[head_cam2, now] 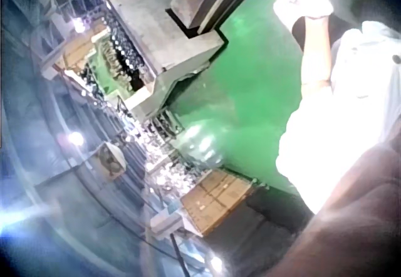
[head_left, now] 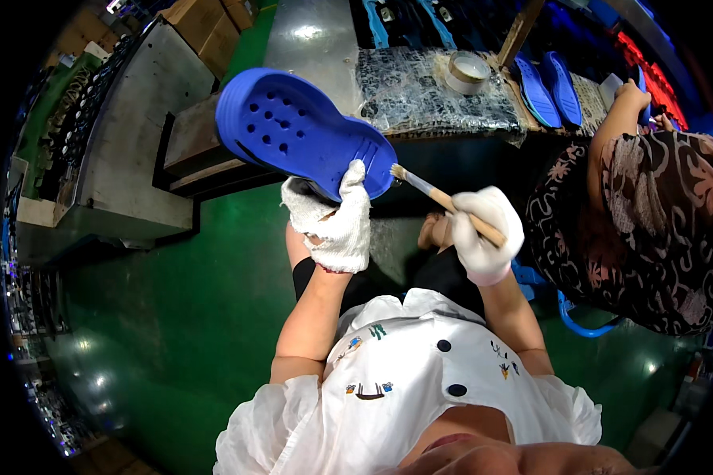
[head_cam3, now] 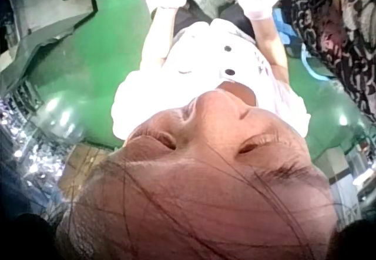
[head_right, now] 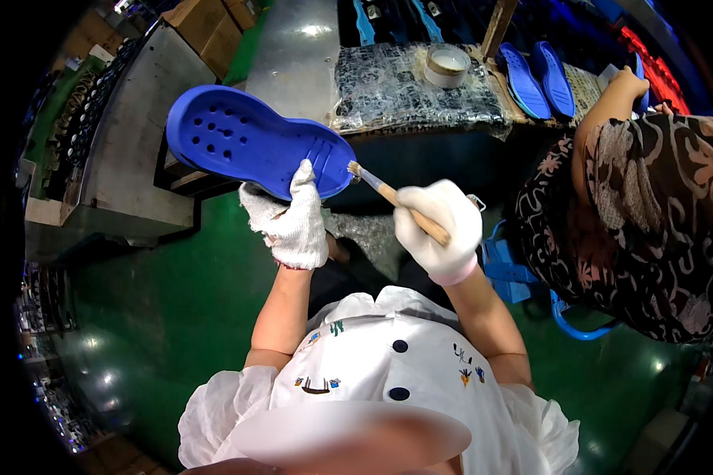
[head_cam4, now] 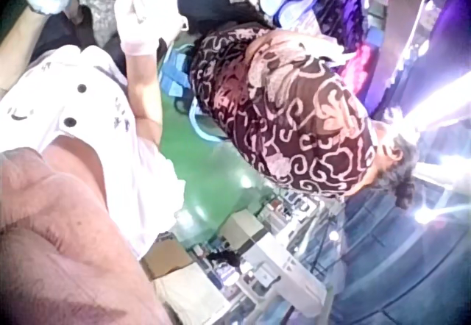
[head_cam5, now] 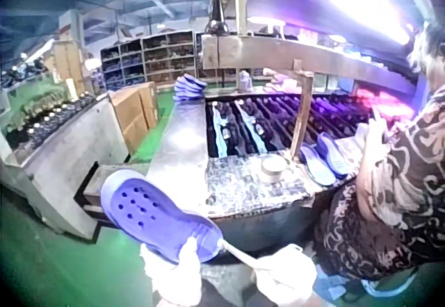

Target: The person uses a brush to apply glue to the inner edges and bottom of blue shoe components, handling each piece one by one before placing them on a conveyor belt.

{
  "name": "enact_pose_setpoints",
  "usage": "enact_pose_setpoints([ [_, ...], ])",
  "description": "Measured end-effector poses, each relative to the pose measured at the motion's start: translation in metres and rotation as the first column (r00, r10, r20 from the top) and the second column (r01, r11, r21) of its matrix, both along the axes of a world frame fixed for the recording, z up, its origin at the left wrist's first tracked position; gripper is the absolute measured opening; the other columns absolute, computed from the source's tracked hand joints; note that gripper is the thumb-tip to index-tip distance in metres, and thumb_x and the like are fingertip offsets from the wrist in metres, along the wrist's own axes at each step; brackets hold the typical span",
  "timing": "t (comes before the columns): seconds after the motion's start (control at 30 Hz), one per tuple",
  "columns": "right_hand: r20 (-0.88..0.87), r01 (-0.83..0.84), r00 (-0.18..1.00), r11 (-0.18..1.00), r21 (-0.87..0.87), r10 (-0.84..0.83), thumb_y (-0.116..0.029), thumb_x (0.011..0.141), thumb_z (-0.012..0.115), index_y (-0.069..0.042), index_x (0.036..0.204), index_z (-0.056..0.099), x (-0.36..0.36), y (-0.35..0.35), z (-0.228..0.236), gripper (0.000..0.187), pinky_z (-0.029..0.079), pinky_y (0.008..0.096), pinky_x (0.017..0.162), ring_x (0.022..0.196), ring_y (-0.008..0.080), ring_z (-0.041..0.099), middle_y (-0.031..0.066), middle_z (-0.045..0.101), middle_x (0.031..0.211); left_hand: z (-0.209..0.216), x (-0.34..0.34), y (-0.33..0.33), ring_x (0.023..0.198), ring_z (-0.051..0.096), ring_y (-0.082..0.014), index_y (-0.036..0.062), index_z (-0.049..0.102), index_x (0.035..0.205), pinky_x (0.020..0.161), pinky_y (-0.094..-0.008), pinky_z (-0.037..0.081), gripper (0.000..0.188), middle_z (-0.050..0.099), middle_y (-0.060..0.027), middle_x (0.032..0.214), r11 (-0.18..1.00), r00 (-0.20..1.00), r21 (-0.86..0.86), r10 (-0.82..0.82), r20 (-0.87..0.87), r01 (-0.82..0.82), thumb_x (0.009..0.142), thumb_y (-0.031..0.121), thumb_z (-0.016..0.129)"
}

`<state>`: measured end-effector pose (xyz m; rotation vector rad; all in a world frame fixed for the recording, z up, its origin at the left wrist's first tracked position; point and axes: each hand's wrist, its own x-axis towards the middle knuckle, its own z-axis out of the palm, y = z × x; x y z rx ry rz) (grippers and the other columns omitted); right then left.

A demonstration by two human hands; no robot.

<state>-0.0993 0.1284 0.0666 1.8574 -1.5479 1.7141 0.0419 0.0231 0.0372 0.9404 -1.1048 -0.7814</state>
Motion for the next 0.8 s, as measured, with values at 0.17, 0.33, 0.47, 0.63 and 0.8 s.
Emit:
enact_pose_setpoints([
  [0.17,0.040,0.057,0.998,0.998,-0.011,-0.057,0.009,0.067,0.064,-0.002,0.083,0.064,-0.007,0.006,-0.003,0.019,0.044,0.0298,0.052,0.054,0.0218,0.054,0.0078,0.062,0.069,0.016,0.002,0.004,0.082,0.059,-0.0164,-0.0022,0.051,0.096,0.078,-0.0314,0.049,0.041,0.062,-0.0110,0.091,1.000,1.000,0.008,-0.007,0.026,0.007,0.073,0.010,0.083],
  [0.33,0.015,-0.007,1.000,0.999,0.037,0.007,0.006,0.065,0.067,-0.004,0.084,0.064,-0.003,0.002,-0.001,0.022,0.043,0.0297,0.050,0.054,0.0212,0.053,0.0063,0.062,0.069,0.007,0.002,0.005,0.091,0.059,-0.0180,-0.0032,0.047,0.110,0.086,-0.0330,0.050,0.049,0.059,-0.0129,0.103,0.999,0.997,-0.043,-0.026,0.068,0.029,0.074,0.006,0.080],
  [0.47,-0.110,-0.011,0.994,1.000,-0.022,0.008,0.006,0.062,0.068,-0.006,0.080,0.063,-0.005,0.008,-0.006,0.022,0.042,0.0296,0.048,0.052,0.0199,0.054,0.0036,0.061,0.067,0.001,0.006,0.000,0.095,0.059,-0.0188,-0.0037,0.044,0.117,0.088,-0.0337,0.050,0.055,0.057,-0.0137,0.110,0.989,0.985,-0.145,0.029,0.172,-0.004,0.075,0.004,0.078],
  [0.63,-0.016,-0.001,1.000,1.000,-0.018,0.001,0.009,0.060,0.067,-0.005,0.080,0.063,-0.004,0.002,0.001,0.025,0.042,0.0289,0.048,0.053,0.0202,0.054,0.0042,0.060,0.066,0.010,-0.004,0.004,0.095,0.061,-0.0211,-0.0056,0.049,0.115,0.087,-0.0338,0.049,0.050,0.060,-0.0155,0.108,0.986,0.999,-0.160,-0.034,0.036,0.039,0.073,-0.001,0.077],
  [0.8,-0.021,0.027,0.999,0.999,-0.018,-0.027,0.008,0.060,0.066,-0.005,0.078,0.064,-0.010,0.007,-0.002,0.022,0.042,0.0289,0.049,0.054,0.0210,0.054,0.0044,0.060,0.066,0.010,-0.001,0.000,0.101,0.059,-0.0215,-0.0053,0.047,0.118,0.092,-0.0349,0.048,0.054,0.057,-0.0163,0.115,0.993,0.997,-0.097,-0.074,0.017,0.075,0.073,-0.002,0.076],
])
